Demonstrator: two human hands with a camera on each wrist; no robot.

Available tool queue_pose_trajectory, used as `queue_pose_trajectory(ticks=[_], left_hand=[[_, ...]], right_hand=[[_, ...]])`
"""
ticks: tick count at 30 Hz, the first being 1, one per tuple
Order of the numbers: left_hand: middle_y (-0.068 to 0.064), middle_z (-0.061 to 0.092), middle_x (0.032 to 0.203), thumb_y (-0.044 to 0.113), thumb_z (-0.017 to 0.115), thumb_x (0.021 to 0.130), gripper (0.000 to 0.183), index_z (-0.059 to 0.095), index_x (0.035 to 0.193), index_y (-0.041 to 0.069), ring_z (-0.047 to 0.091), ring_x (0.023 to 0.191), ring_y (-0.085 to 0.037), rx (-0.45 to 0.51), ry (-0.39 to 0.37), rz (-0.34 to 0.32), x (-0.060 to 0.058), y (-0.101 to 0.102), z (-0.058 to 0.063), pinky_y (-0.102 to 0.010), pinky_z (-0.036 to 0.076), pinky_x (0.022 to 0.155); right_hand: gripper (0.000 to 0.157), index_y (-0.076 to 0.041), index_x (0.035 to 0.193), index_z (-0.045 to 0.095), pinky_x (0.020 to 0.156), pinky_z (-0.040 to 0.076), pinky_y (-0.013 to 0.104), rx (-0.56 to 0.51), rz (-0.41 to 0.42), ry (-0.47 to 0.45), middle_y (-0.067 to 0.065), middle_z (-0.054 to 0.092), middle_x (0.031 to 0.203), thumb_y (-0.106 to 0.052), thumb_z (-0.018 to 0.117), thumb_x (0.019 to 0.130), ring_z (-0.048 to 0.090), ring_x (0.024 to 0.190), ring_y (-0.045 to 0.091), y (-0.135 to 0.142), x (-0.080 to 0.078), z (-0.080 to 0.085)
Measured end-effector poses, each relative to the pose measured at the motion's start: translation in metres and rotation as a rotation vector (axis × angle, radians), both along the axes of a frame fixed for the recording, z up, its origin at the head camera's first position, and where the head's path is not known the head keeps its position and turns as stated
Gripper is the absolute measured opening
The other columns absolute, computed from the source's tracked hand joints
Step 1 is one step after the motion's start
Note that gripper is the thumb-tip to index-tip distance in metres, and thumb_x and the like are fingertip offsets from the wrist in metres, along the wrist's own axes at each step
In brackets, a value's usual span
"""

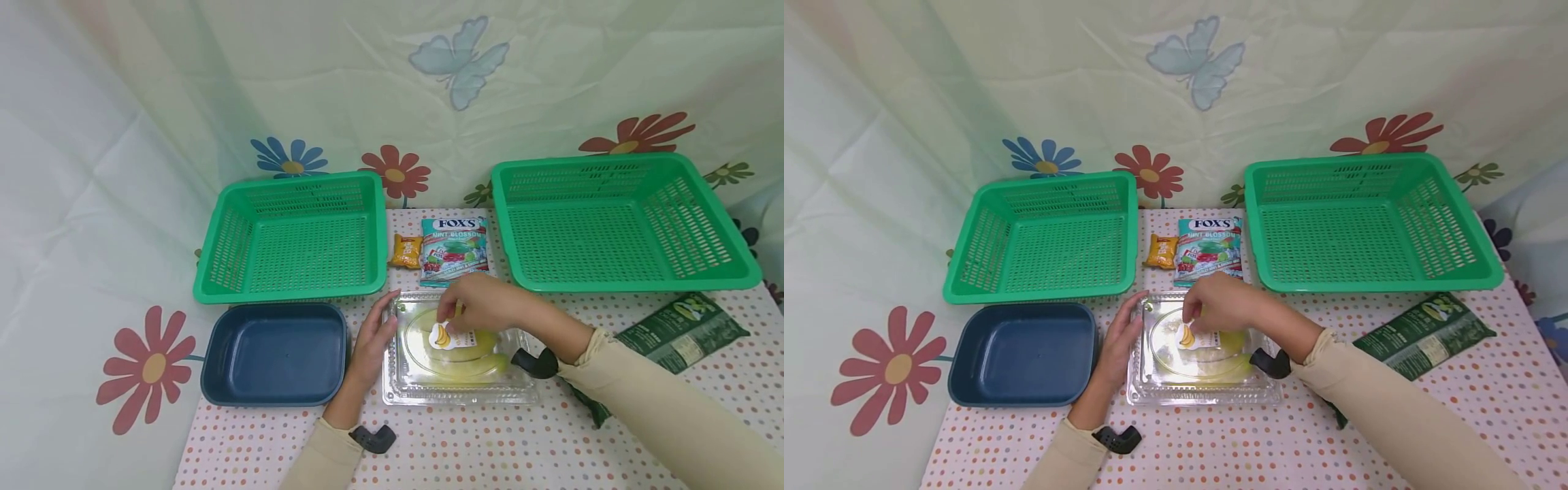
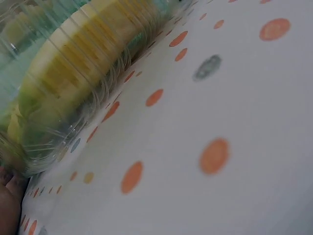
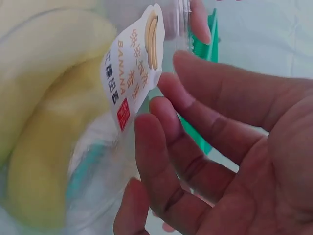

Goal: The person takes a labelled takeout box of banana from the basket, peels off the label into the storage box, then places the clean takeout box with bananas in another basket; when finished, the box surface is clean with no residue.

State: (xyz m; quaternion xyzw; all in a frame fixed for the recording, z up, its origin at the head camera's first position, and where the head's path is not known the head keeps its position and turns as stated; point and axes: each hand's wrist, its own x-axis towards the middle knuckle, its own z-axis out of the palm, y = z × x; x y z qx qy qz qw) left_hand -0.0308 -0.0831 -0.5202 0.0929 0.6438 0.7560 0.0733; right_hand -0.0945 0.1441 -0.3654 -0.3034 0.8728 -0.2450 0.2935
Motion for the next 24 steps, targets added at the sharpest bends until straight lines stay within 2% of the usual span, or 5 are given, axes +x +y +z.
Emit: queue_pose_trajectory(ticks=[6, 9, 13, 17, 24], left_hand=[[-0.015, 0.028, 0.168, 0.021, 0.047, 0.106, 0.048, 0.043, 0.154, 0.016, 0.005, 0.161, -0.027, -0.001, 0.008, 0.011, -0.001, -0.001, 0.000, -0.052, 0.008, 0.127], [-0.015, 0.029, 0.167, 0.019, 0.048, 0.105, 0.049, 0.043, 0.154, 0.015, 0.005, 0.161, -0.029, 0.010, 0.005, 0.011, -0.002, -0.001, 0.000, -0.055, 0.007, 0.127], [-0.015, 0.028, 0.167, 0.020, 0.049, 0.105, 0.050, 0.042, 0.154, 0.014, 0.004, 0.161, -0.028, 0.023, -0.004, 0.005, -0.002, 0.001, 0.000, -0.054, 0.007, 0.127], [-0.013, 0.028, 0.168, 0.022, 0.049, 0.105, 0.049, 0.044, 0.153, 0.016, 0.004, 0.161, -0.025, 0.015, -0.017, 0.009, -0.001, 0.001, 0.000, -0.052, 0.007, 0.127], [-0.015, 0.026, 0.168, 0.022, 0.050, 0.105, 0.050, 0.044, 0.154, 0.014, 0.005, 0.160, -0.030, 0.016, -0.018, 0.019, -0.001, 0.002, 0.002, -0.055, 0.007, 0.127]], right_hand=[[0.009, -0.019, 0.078, 0.077, 0.061, 0.049, 0.027, 0.109, -0.108, -0.047, -0.006, 0.068, 0.072, -0.014, 0.084, 0.082, 0.058, 0.067, 0.013, -0.015, -0.006, -0.002], [0.014, -0.021, 0.073, 0.075, 0.058, 0.048, 0.027, 0.159, -0.125, -0.044, -0.004, 0.067, 0.065, -0.016, 0.084, 0.083, 0.059, 0.060, 0.012, -0.020, -0.009, -0.004], [0.016, -0.021, 0.072, 0.073, 0.057, 0.048, 0.027, 0.185, -0.086, -0.030, -0.003, 0.065, 0.061, -0.017, 0.081, 0.086, 0.058, 0.055, 0.012, -0.021, -0.011, -0.006], [0.017, -0.022, 0.074, 0.071, 0.058, 0.048, 0.027, 0.170, -0.045, -0.026, -0.005, 0.065, 0.065, -0.016, 0.078, 0.089, 0.059, 0.058, 0.012, -0.019, -0.012, -0.008], [0.018, -0.024, 0.078, 0.067, 0.061, 0.042, 0.027, 0.064, 0.090, 0.020, -0.009, 0.057, 0.068, -0.015, 0.074, 0.091, 0.051, 0.063, 0.008, -0.006, -0.015, -0.012]])
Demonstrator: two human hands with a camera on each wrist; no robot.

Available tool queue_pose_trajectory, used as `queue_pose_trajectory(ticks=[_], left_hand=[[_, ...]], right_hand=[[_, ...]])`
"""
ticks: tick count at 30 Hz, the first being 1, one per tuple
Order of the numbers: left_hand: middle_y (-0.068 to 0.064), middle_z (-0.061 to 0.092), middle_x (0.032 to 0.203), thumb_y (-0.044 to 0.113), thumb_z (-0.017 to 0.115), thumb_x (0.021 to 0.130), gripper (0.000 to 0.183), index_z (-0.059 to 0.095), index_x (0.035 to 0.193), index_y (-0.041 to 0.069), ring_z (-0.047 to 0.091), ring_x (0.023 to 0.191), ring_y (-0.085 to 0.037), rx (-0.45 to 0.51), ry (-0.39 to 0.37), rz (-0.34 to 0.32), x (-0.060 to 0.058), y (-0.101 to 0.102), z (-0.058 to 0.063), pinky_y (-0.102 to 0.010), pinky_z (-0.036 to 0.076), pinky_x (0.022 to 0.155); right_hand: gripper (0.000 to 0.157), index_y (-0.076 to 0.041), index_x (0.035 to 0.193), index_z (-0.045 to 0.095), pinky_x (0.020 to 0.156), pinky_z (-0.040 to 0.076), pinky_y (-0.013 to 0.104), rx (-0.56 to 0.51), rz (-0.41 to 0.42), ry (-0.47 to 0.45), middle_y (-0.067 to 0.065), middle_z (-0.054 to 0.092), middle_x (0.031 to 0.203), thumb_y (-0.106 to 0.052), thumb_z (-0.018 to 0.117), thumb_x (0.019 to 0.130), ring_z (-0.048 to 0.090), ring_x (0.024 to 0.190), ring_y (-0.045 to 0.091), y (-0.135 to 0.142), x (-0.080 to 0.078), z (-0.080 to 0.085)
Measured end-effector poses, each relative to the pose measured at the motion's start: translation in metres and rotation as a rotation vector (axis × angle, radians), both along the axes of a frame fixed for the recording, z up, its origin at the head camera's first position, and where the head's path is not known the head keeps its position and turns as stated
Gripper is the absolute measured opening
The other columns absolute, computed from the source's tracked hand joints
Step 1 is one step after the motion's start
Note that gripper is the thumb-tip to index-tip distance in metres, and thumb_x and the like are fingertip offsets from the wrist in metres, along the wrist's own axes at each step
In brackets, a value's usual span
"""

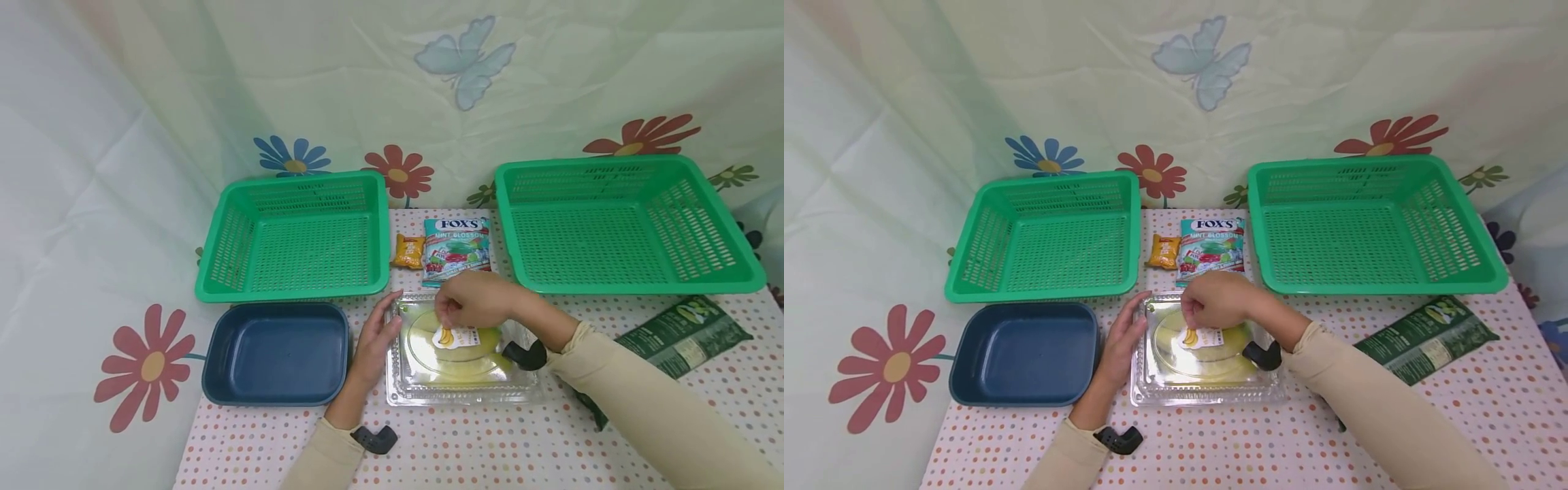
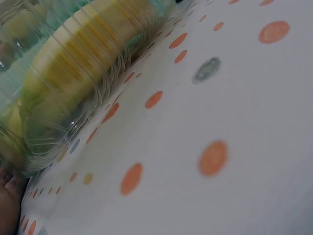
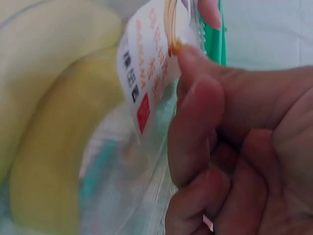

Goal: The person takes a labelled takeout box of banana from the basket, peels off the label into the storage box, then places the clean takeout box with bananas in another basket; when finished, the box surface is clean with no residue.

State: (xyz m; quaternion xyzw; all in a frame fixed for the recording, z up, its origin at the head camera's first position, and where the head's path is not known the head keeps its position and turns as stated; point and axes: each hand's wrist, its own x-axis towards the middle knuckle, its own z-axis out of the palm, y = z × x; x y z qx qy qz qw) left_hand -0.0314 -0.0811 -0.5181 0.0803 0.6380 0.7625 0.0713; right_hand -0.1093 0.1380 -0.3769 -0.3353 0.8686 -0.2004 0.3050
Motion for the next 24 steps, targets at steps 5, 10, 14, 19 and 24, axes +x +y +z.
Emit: queue_pose_trajectory(ticks=[5, 10, 14, 19, 24], left_hand=[[-0.016, 0.027, 0.168, 0.020, 0.050, 0.104, 0.050, 0.043, 0.154, 0.013, 0.008, 0.160, -0.030, 0.001, -0.002, -0.002, -0.001, 0.000, 0.001, -0.054, 0.009, 0.127], [-0.015, 0.027, 0.168, 0.022, 0.050, 0.105, 0.050, 0.044, 0.154, 0.015, 0.007, 0.160, -0.028, -0.003, -0.001, -0.007, -0.001, -0.001, 0.000, -0.054, 0.008, 0.127], [-0.014, 0.026, 0.168, 0.024, 0.050, 0.105, 0.049, 0.044, 0.153, 0.016, 0.003, 0.161, -0.028, -0.006, 0.007, -0.011, -0.001, -0.001, -0.001, -0.054, 0.005, 0.127], [-0.014, 0.027, 0.168, 0.024, 0.050, 0.105, 0.049, 0.045, 0.153, 0.016, 0.002, 0.161, -0.027, -0.004, 0.004, -0.015, 0.000, -0.001, -0.001, -0.053, 0.005, 0.127], [-0.014, 0.028, 0.168, 0.023, 0.051, 0.105, 0.049, 0.045, 0.153, 0.017, 0.003, 0.161, -0.027, 0.004, -0.003, -0.012, 0.000, -0.001, 0.000, -0.052, 0.004, 0.127]], right_hand=[[0.015, -0.022, 0.083, 0.062, 0.067, 0.041, 0.026, -0.077, 0.148, -0.028, -0.011, 0.053, 0.074, -0.015, 0.068, 0.095, 0.049, 0.071, 0.006, 0.010, -0.004, 0.002], [0.014, -0.021, 0.086, 0.060, 0.071, 0.041, 0.026, -0.113, 0.221, -0.107, -0.012, 0.051, 0.077, -0.017, 0.067, 0.098, 0.048, 0.076, 0.007, 0.017, -0.010, 0.002], [0.012, -0.022, 0.092, 0.061, 0.070, 0.045, 0.027, -0.104, 0.199, -0.171, -0.011, 0.055, 0.084, -0.020, 0.072, 0.095, 0.052, 0.073, 0.008, 0.019, -0.012, 0.000], [0.027, -0.024, 0.108, 0.065, 0.065, 0.047, 0.026, -0.079, 0.149, -0.188, -0.008, 0.061, 0.091, -0.020, 0.081, 0.088, 0.053, 0.069, 0.008, 0.018, -0.009, -0.002], [0.012, -0.029, 0.095, 0.070, 0.066, 0.044, 0.026, -0.075, 0.153, -0.062, -0.014, 0.059, 0.080, -0.026, 0.080, 0.089, 0.052, 0.069, 0.005, 0.015, -0.006, -0.003]])
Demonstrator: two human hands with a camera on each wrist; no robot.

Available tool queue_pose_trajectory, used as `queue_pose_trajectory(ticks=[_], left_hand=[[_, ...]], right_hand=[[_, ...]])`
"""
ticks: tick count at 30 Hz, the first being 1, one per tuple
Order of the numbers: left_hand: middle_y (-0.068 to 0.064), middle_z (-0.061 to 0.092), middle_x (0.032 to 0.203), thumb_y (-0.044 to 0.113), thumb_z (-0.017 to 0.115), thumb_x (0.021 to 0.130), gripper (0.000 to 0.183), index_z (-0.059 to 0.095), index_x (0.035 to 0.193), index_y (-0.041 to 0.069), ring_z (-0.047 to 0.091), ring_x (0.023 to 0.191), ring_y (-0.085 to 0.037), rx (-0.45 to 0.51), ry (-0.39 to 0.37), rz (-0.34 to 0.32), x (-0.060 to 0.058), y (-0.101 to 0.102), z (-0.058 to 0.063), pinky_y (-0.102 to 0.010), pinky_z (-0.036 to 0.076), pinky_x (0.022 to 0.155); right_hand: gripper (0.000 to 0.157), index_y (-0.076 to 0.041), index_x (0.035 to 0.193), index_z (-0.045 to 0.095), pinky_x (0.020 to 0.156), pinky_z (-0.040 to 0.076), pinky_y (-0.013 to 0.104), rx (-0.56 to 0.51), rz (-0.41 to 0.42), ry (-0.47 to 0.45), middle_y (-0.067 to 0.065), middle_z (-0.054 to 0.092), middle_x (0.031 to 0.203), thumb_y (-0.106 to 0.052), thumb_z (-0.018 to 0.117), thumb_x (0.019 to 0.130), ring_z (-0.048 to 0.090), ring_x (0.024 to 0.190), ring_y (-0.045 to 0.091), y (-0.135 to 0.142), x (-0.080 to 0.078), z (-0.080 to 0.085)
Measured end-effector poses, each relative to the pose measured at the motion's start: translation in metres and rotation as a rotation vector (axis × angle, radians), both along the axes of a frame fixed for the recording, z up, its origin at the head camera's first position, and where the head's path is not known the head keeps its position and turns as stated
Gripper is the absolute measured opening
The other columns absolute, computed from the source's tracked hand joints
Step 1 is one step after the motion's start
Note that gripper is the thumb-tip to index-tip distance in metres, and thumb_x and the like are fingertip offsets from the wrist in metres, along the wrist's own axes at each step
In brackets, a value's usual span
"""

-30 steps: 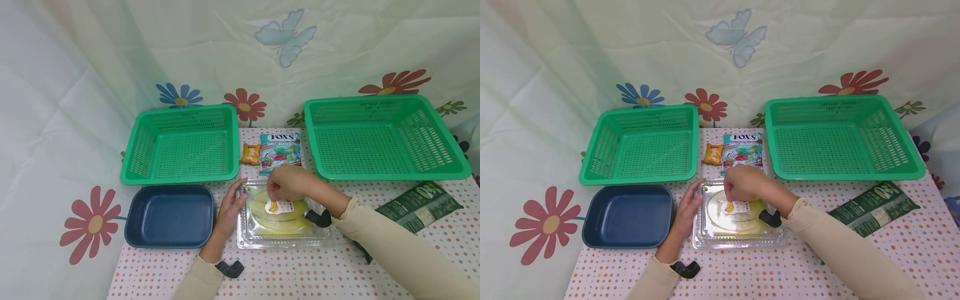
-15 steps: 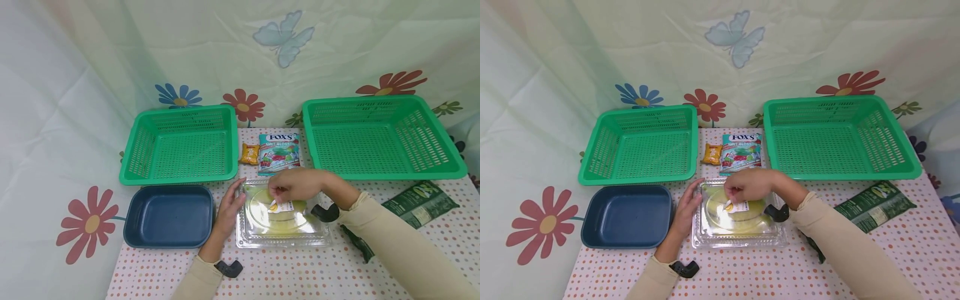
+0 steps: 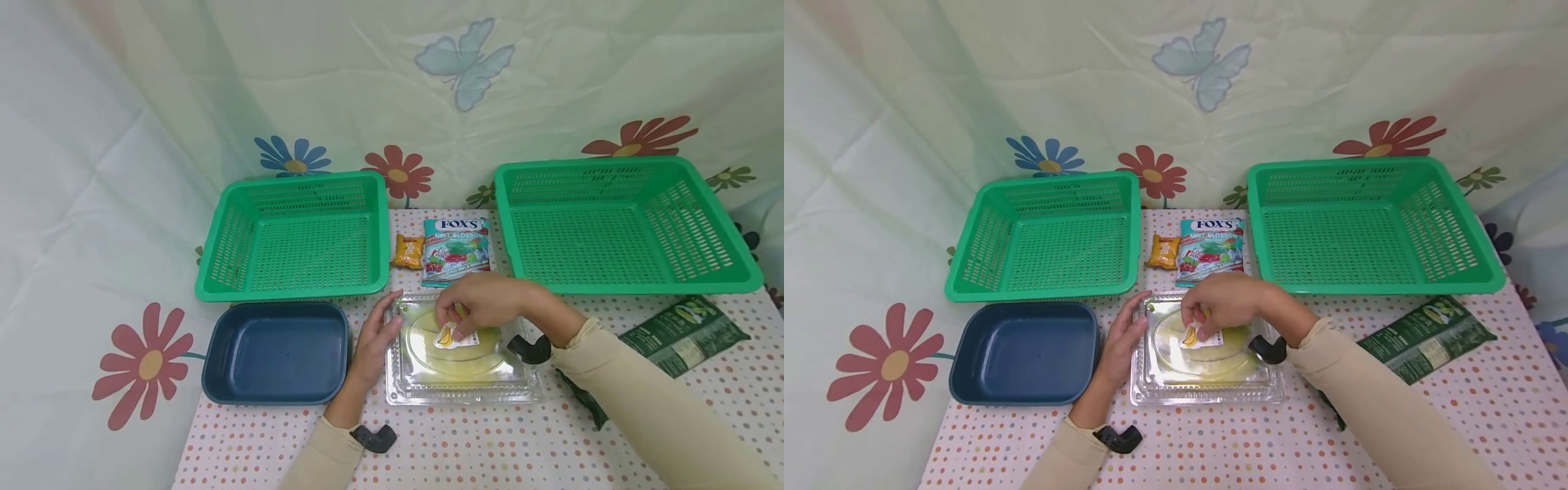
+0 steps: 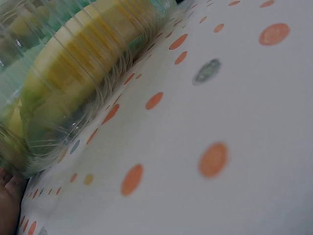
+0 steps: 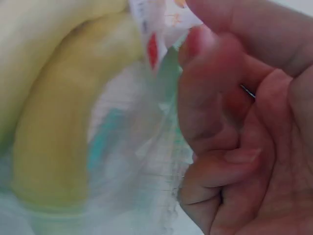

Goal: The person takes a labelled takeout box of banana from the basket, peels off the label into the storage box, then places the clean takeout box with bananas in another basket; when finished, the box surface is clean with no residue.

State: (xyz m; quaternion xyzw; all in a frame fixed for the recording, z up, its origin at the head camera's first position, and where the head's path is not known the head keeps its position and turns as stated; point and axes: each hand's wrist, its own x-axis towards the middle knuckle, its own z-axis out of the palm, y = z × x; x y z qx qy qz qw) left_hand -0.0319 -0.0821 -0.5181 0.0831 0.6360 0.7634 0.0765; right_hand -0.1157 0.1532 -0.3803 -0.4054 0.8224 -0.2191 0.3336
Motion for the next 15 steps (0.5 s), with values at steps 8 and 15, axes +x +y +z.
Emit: queue_pose_trajectory(ticks=[8, 15], left_hand=[[-0.014, 0.028, 0.168, 0.022, 0.050, 0.105, 0.049, 0.044, 0.153, 0.017, 0.005, 0.161, -0.024, 0.003, -0.004, -0.001, -0.0008, 0.0003, -0.0012, -0.052, 0.006, 0.127], [-0.011, 0.027, 0.168, 0.022, 0.050, 0.105, 0.049, 0.044, 0.153, 0.019, 0.010, 0.160, -0.020, -0.008, -0.010, -0.008, -0.0013, -0.0004, -0.0016, -0.051, 0.012, 0.127]], right_hand=[[0.018, -0.028, 0.080, 0.065, 0.064, 0.039, 0.026, -0.020, 0.012, 0.052, -0.016, 0.053, 0.072, -0.035, 0.073, 0.094, 0.049, 0.069, 0.004, 0.0016, -0.0021, -0.0029], [0.023, -0.022, 0.079, 0.060, 0.067, 0.039, 0.024, -0.102, 0.070, -0.033, -0.015, 0.048, 0.074, -0.030, 0.068, 0.099, 0.048, 0.072, 0.005, 0.0085, -0.0073, -0.0044]])
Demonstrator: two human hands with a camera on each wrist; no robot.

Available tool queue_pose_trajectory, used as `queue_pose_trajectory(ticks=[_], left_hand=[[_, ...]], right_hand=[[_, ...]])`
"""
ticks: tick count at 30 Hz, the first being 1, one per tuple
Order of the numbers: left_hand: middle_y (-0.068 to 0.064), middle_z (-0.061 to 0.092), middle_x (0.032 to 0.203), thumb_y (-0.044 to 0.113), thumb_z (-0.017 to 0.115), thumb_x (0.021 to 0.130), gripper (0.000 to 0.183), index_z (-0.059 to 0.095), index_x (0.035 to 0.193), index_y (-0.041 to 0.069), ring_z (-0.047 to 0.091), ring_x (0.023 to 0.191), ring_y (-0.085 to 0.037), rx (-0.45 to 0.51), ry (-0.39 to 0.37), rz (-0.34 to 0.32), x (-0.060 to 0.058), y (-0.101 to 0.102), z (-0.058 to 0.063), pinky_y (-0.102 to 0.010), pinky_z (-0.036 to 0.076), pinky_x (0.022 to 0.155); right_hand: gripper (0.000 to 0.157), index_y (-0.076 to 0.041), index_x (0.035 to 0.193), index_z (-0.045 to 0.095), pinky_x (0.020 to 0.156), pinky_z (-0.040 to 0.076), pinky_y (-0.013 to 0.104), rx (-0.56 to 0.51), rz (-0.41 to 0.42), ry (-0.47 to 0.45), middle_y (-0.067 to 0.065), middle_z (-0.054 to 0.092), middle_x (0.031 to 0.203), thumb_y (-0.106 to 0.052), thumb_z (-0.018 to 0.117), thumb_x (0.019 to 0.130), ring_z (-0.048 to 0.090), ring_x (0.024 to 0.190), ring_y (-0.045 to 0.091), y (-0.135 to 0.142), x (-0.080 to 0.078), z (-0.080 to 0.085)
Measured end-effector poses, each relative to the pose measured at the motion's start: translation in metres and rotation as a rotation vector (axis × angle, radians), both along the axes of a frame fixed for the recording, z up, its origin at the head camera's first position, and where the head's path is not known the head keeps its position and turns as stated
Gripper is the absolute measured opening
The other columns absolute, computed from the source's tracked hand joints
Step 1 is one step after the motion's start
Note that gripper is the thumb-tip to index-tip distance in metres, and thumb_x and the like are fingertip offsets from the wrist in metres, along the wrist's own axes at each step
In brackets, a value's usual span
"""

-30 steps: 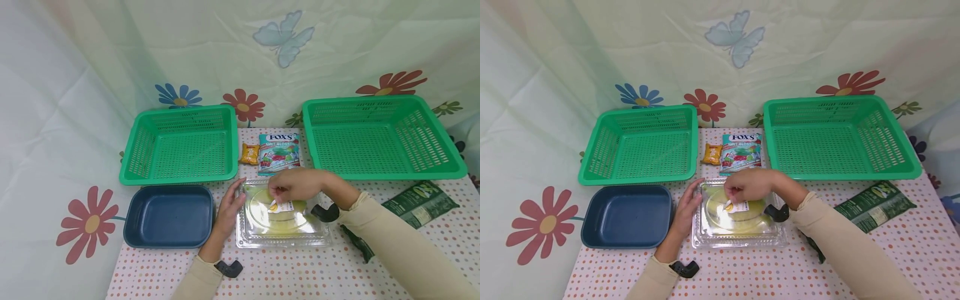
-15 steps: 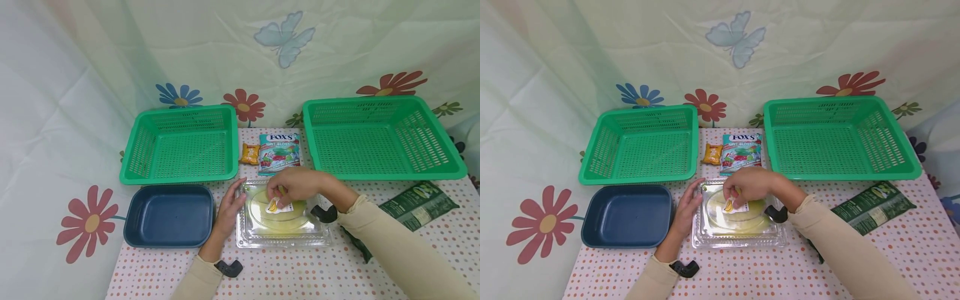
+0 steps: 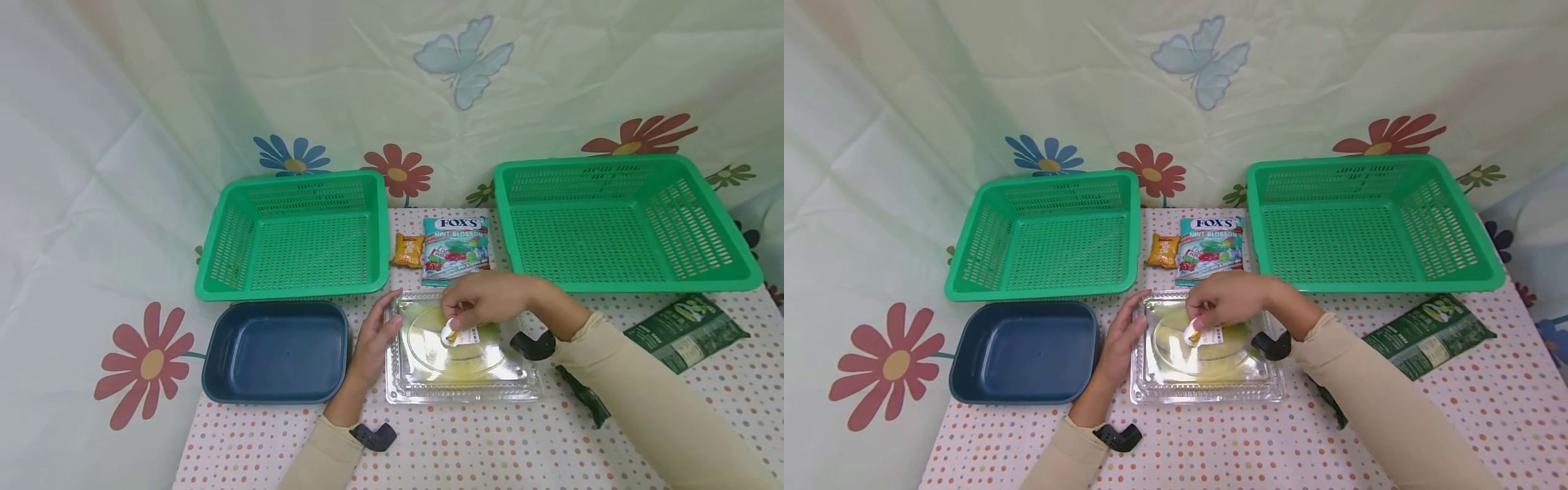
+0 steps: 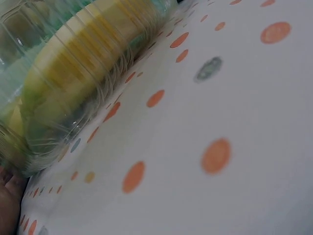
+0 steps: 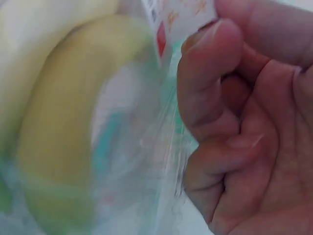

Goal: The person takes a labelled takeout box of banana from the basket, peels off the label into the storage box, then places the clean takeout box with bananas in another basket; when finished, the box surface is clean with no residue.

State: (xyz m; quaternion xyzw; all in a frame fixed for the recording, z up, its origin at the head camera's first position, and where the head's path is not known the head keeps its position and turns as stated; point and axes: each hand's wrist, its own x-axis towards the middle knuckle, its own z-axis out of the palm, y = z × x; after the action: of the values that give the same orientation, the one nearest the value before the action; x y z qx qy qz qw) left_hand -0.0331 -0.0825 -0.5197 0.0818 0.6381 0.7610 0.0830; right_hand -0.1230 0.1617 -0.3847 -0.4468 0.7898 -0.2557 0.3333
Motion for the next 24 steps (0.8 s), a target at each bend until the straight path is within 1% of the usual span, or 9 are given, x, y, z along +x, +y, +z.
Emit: queue_pose_trajectory(ticks=[4, 9, 13, 16, 18, 20, 24], left_hand=[[-0.011, 0.026, 0.169, 0.022, 0.049, 0.105, 0.049, 0.044, 0.154, 0.019, 0.006, 0.161, -0.023, -0.002, 0.005, -0.005, 0.0003, -0.0009, -0.0002, -0.052, 0.008, 0.127], [-0.012, 0.027, 0.169, 0.023, 0.049, 0.106, 0.048, 0.044, 0.153, 0.021, 0.004, 0.161, -0.021, -0.006, 0.013, -0.007, 0.0006, -0.0018, -0.0002, -0.050, 0.006, 0.127], [-0.013, 0.028, 0.168, 0.023, 0.049, 0.106, 0.048, 0.044, 0.154, 0.020, 0.004, 0.161, -0.021, -0.010, 0.020, -0.004, 0.0004, -0.0021, -0.0003, -0.049, 0.006, 0.127], [-0.013, 0.028, 0.168, 0.023, 0.049, 0.105, 0.049, 0.044, 0.153, 0.019, 0.004, 0.161, -0.023, -0.011, 0.017, -0.001, 0.0005, -0.0018, 0.0003, -0.050, 0.005, 0.127], [-0.013, 0.027, 0.168, 0.024, 0.049, 0.105, 0.049, 0.044, 0.153, 0.019, 0.003, 0.161, -0.024, -0.009, 0.011, 0.000, 0.0006, -0.0012, 0.0007, -0.051, 0.004, 0.128], [-0.013, 0.027, 0.168, 0.024, 0.049, 0.105, 0.049, 0.044, 0.153, 0.019, 0.002, 0.161, -0.025, -0.008, 0.006, 0.000, 0.0009, -0.0004, 0.0014, -0.052, 0.004, 0.128], [-0.013, 0.025, 0.169, 0.025, 0.050, 0.105, 0.049, 0.044, 0.153, 0.020, 0.000, 0.161, -0.026, 0.000, -0.011, 0.008, 0.0017, 0.0016, 0.0040, -0.054, 0.003, 0.128]], right_hand=[[0.024, -0.020, 0.078, 0.058, 0.067, 0.038, 0.024, -0.016, -0.002, -0.082, -0.014, 0.045, 0.072, -0.028, 0.067, 0.099, 0.046, 0.071, 0.006, 0.0031, -0.0029, 0.0002], [0.023, -0.017, 0.079, 0.058, 0.066, 0.040, 0.025, -0.016, -0.029, -0.147, -0.011, 0.046, 0.072, -0.023, 0.064, 0.101, 0.046, 0.069, 0.007, 0.0038, -0.0036, 0.0003], [0.024, -0.016, 0.081, 0.058, 0.066, 0.041, 0.025, 0.006, -0.067, -0.216, -0.009, 0.046, 0.070, -0.021, 0.058, 0.105, 0.044, 0.064, 0.007, 0.0027, -0.0021, 0.0013], [0.026, -0.015, 0.083, 0.057, 0.066, 0.042, 0.026, 0.023, -0.122, -0.270, -0.006, 0.047, 0.070, -0.022, 0.053, 0.107, 0.044, 0.063, 0.009, 0.0028, -0.0001, 0.0018], [0.025, -0.015, 0.084, 0.057, 0.066, 0.042, 0.026, 0.028, -0.156, -0.285, -0.004, 0.048, 0.071, -0.023, 0.051, 0.108, 0.046, 0.064, 0.012, 0.0031, 0.0012, 0.0014], [0.025, -0.016, 0.086, 0.057, 0.065, 0.043, 0.026, 0.031, -0.182, -0.275, -0.003, 0.049, 0.072, -0.025, 0.051, 0.108, 0.048, 0.066, 0.012, 0.0033, 0.0027, 0.0012], [0.023, -0.017, 0.087, 0.058, 0.063, 0.043, 0.026, 0.019, -0.186, -0.230, -0.002, 0.052, 0.072, -0.024, 0.051, 0.108, 0.050, 0.065, 0.011, 0.0029, 0.0053, 0.0006]])
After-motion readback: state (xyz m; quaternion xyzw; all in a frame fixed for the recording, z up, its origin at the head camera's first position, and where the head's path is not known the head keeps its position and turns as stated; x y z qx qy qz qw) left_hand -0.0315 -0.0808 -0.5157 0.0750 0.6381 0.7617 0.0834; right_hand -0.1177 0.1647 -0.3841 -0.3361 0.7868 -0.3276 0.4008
